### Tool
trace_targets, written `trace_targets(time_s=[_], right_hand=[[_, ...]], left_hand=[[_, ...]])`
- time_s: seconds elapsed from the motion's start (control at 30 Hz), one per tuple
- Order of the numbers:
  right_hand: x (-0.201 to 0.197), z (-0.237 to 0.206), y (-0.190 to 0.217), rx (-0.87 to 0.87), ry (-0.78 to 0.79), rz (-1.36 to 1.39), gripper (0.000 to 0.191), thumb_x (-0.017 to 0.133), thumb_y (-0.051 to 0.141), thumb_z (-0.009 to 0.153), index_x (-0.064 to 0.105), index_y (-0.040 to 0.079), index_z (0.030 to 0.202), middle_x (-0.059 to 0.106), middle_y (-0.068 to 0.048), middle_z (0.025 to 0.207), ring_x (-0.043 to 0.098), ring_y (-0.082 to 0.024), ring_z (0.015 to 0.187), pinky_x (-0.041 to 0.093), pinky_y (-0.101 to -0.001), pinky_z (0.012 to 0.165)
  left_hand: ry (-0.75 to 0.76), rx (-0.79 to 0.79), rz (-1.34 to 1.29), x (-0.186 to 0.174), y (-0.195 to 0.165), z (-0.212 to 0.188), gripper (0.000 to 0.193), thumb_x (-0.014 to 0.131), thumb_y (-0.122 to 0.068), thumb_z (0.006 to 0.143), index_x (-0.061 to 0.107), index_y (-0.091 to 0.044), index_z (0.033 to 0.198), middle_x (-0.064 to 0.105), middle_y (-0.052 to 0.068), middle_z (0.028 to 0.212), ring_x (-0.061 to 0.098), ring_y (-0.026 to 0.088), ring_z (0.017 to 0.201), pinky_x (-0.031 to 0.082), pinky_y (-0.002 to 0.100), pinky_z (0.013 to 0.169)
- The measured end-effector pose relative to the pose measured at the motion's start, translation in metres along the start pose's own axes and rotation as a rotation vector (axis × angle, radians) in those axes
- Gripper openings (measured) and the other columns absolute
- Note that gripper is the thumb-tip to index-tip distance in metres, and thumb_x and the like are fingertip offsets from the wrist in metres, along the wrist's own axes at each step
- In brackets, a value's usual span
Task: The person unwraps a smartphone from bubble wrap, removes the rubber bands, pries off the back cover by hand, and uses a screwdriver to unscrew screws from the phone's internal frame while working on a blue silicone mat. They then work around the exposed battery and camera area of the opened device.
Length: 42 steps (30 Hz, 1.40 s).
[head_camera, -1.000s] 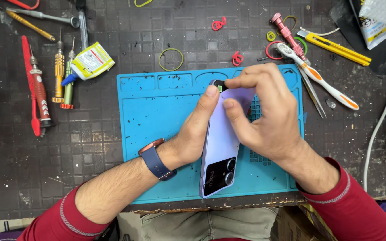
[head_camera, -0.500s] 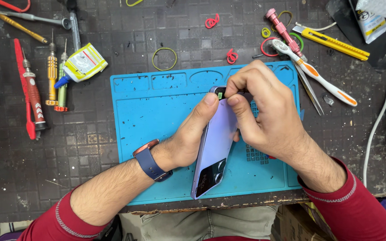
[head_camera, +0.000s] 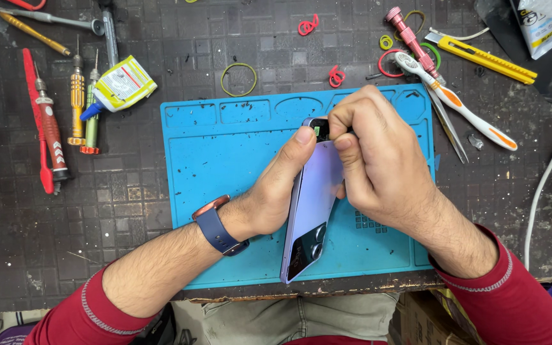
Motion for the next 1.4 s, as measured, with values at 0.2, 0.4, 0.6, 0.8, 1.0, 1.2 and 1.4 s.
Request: trace_targets(time_s=[0.2,0.4,0.6,0.8,1.0,1.2,1.4], right_hand=[[-0.004,-0.001,0.003,0.090,-0.005,0.140,0.017,0.045,0.015,0.113,0.049,0.001,0.105,0.056,-0.011,0.101,0.059,-0.019,0.083,0.050,-0.0305,0.070],[-0.003,-0.002,-0.008,0.180,0.018,0.228,0.013,0.057,0.012,0.110,0.054,0.000,0.113,0.060,-0.007,0.100,0.060,-0.015,0.086,0.051,-0.0278,0.080],[-0.015,0.001,-0.017,0.242,0.174,0.391,0.017,0.069,0.011,0.098,0.060,0.001,0.108,0.065,-0.002,0.097,0.061,-0.009,0.090,0.052,-0.0251,0.083],[-0.023,0.001,-0.033,0.292,0.292,0.655,0.017,0.069,0.020,0.101,0.064,0.003,0.103,0.063,0.001,0.097,0.056,-0.007,0.089,0.048,-0.0234,0.077],[-0.025,-0.003,-0.048,0.250,0.304,0.792,0.031,0.067,0.035,0.105,0.063,0.004,0.103,0.061,0.000,0.101,0.055,-0.008,0.092,0.047,-0.0235,0.080],[-0.023,0.000,-0.046,0.163,0.245,0.803,0.034,0.067,0.040,0.105,0.059,0.006,0.101,0.059,0.001,0.095,0.055,-0.009,0.090,0.047,-0.0312,0.107],[-0.017,-0.006,-0.052,0.187,0.241,1.107,0.035,0.073,0.034,0.110,0.061,0.002,0.100,0.059,-0.004,0.093,0.060,-0.015,0.091,0.052,-0.0410,0.104]], left_hand=[[-0.103,-0.099,-0.284,-0.002,0.004,0.007,0.079,0.030,-0.070,0.101,0.061,0.000,0.119,0.068,0.013,0.099,0.069,0.023,0.085,0.059,0.037,0.076],[-0.030,-0.076,-0.199,-0.005,0.007,0.006,0.082,0.033,-0.071,0.102,0.060,0.002,0.129,0.069,0.015,0.109,0.070,0.022,0.092,0.058,0.036,0.080],[-0.052,-0.158,-0.223,-0.009,0.004,0.006,0.088,0.032,-0.073,0.097,0.061,0.002,0.132,0.071,0.015,0.107,0.073,0.024,0.090,0.059,0.034,0.077],[-0.070,-0.095,-0.220,-0.003,0.000,0.004,0.087,0.035,-0.073,0.100,0.059,0.005,0.131,0.069,0.018,0.106,0.073,0.027,0.088,0.061,0.037,0.077],[-0.038,-0.018,-0.252,0.003,-0.012,0.007,0.080,0.032,-0.069,0.103,0.056,0.001,0.132,0.068,0.016,0.105,0.070,0.025,0.085,0.060,0.037,0.073],[-0.046,0.107,-0.249,0.002,-0.013,0.012,0.075,0.034,-0.064,0.111,0.053,0.005,0.134,0.064,0.012,0.109,0.063,0.018,0.097,0.054,0.033,0.085],[-0.069,0.044,-0.396,-0.005,-0.007,0.012,0.076,0.035,-0.063,0.107,0.048,0.002,0.145,0.062,0.011,0.109,0.063,0.019,0.095,0.054,0.035,0.085]])
Point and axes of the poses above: each hand's wrist, its own z-axis towards the middle knuckle, its own x-axis out of the palm, y = z × x, the point moved 1 cm from there along z, towards the middle knuckle
